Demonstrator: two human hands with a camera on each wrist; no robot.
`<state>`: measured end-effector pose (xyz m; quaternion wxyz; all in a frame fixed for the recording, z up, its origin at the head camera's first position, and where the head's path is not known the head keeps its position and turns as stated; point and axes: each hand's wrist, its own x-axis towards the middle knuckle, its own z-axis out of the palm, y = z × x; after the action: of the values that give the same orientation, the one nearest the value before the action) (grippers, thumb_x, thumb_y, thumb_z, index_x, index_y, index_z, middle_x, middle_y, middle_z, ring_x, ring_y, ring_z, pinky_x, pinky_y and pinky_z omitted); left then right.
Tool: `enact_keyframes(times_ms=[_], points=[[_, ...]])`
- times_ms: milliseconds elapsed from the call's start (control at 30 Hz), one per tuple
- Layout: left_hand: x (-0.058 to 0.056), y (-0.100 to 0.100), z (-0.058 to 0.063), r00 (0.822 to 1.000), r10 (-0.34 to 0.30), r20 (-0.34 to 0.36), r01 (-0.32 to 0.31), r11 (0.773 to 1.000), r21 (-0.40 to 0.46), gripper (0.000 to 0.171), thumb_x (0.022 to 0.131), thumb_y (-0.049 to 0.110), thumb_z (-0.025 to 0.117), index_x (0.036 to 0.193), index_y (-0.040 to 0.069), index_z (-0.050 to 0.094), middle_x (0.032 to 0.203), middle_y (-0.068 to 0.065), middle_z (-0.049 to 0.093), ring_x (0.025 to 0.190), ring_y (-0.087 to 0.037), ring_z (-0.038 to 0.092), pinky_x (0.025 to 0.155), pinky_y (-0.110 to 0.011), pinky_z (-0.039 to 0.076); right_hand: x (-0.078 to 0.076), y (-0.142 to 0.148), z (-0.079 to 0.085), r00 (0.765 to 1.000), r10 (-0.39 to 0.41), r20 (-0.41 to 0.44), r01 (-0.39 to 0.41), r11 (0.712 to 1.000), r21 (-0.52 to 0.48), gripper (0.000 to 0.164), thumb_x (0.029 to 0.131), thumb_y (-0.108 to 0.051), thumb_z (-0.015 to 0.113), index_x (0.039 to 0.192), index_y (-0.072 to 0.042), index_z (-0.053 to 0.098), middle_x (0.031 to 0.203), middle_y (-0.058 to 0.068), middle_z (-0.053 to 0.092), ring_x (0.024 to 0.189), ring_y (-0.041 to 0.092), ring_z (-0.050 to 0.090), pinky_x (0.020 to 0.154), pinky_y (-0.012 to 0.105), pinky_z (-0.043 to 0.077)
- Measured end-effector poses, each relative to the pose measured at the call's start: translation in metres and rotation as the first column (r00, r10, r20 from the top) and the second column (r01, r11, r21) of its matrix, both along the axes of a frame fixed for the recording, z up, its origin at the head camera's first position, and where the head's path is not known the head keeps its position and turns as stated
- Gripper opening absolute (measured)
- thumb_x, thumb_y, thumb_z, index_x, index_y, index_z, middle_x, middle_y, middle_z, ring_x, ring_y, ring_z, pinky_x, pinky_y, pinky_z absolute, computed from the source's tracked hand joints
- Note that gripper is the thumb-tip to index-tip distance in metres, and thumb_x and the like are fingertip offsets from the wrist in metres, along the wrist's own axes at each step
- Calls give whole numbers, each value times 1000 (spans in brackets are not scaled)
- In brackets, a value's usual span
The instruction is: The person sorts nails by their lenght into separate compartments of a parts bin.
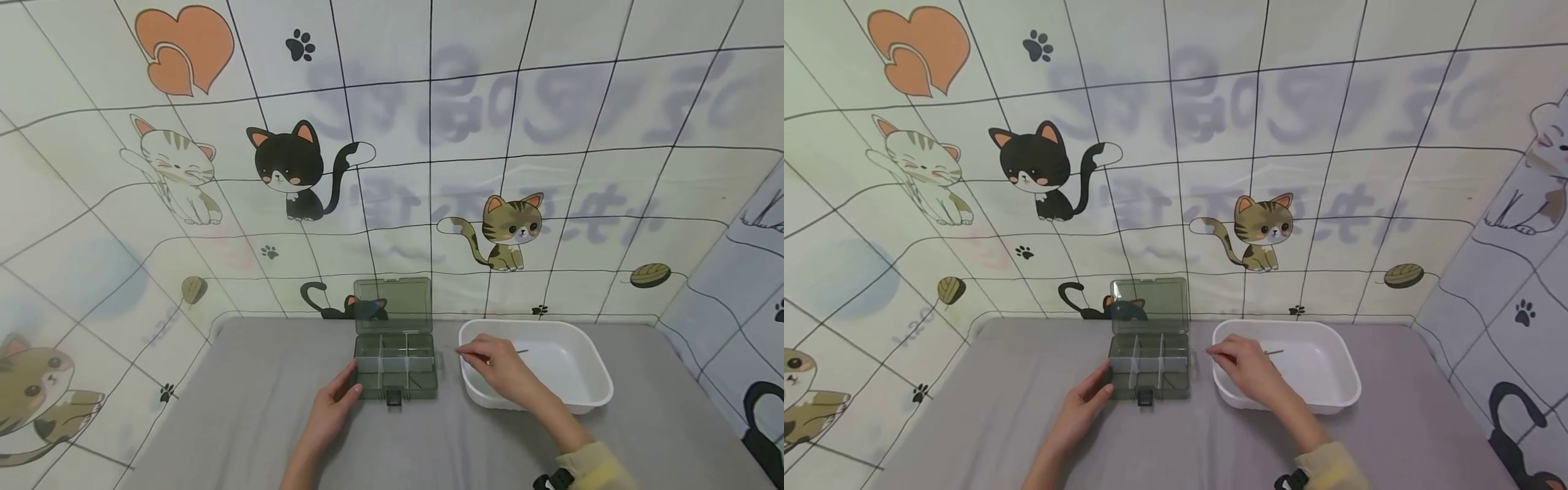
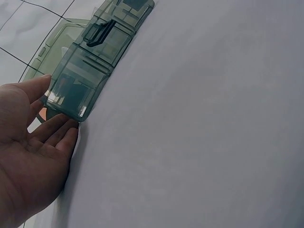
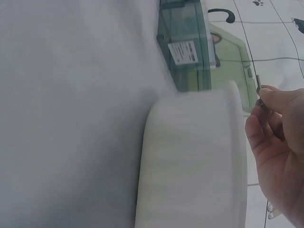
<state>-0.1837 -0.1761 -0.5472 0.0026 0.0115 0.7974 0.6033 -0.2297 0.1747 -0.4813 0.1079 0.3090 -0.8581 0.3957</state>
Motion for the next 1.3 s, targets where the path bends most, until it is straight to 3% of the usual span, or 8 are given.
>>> enact_keyframes(times_ms=[100, 300, 467, 633, 800, 900, 1133, 1300], points=[[0, 0, 0, 1000, 1, 1, -1, 1000, 3, 52, 103, 20, 65, 153, 12, 50, 158, -11, 44, 148, -32, 35, 115, -47, 36, 0, -6, 0, 1000, 25, 11, -25, 1000, -1, 18, 92, 5, 71, 107, -3, 78, 90, 1, 70, 79, 6, 63, 67, 24, 56], [0, 0, 0, 1000, -4, 2, 4, 1000, 2, 53, 103, 22, 65, 153, 13, 50, 158, -9, 44, 148, -30, 35, 110, -28, 38, 0, -20, 1, 995, 91, 37, -91, 996, 13, 19, 94, 5, 70, 110, 0, 78, 93, -2, 70, 79, 6, 62, 65, 25, 54], [0, 0, 0, 1000, -8, 0, 8, 1000, 5, 53, 103, 21, 65, 153, 13, 50, 158, -9, 43, 149, -30, 33, 107, -20, 36, -1, -31, 2, 995, 85, 46, -86, 996, 25, 18, 92, 6, 71, 107, 0, 78, 93, 1, 72, 76, 5, 60, 62, 25, 52], [0, 0, 0, 1000, -10, -5, 11, 1000, 20, 53, 103, 19, 65, 153, 11, 50, 158, -10, 43, 149, -30, 33, 112, -31, 38, -2, -42, 1, 990, 97, 101, -102, 994, 46, 16, 94, 4, 69, 107, 1, 78, 94, 6, 71, 75, 4, 57, 61, 24, 51], [0, 0, 1, 1000, -17, -10, 17, 999, 32, 53, 103, 19, 64, 153, 10, 49, 159, -13, 42, 149, -32, 33, 114, -46, 38, -4, -50, -2, 994, 108, 27, -110, 988, 110, 13, 93, 5, 69, 103, 3, 78, 89, 4, 70, 75, 10, 60, 63, 26, 52], [-1, 0, 1, 1000, -19, -8, 20, 999, 35, 53, 103, 18, 64, 153, 10, 49, 159, -13, 42, 149, -33, 34, 114, -47, 38, -5, -53, -3, 996, 91, 0, -90, 988, 122, 13, 92, 6, 70, 101, 3, 78, 88, 3, 70, 78, 14, 64, 66, 27, 54], [0, 1, 1, 1000, -11, 0, 11, 1000, 13, 53, 104, 20, 64, 153, 10, 49, 159, -15, 42, 148, -35, 35, 114, -50, 38, -2, -56, -1, 992, 56, 109, -68, 991, 114, 15, 99, -8, 67, 104, 1, 77, 89, -3, 66, 78, 9, 60, 66, 27, 52], [1, 1, 1, 1000, -9, 3, 9, 1000, 11, 53, 104, 21, 64, 153, 11, 49, 159, -15, 41, 148, -35, 34, 115, -51, 37, 0, -52, 1, 990, 36, 135, -50, 994, 100, 16, 99, -9, 67, 106, 1, 78, 91, -4, 68, 79, 6, 59, 67, 26, 52]])
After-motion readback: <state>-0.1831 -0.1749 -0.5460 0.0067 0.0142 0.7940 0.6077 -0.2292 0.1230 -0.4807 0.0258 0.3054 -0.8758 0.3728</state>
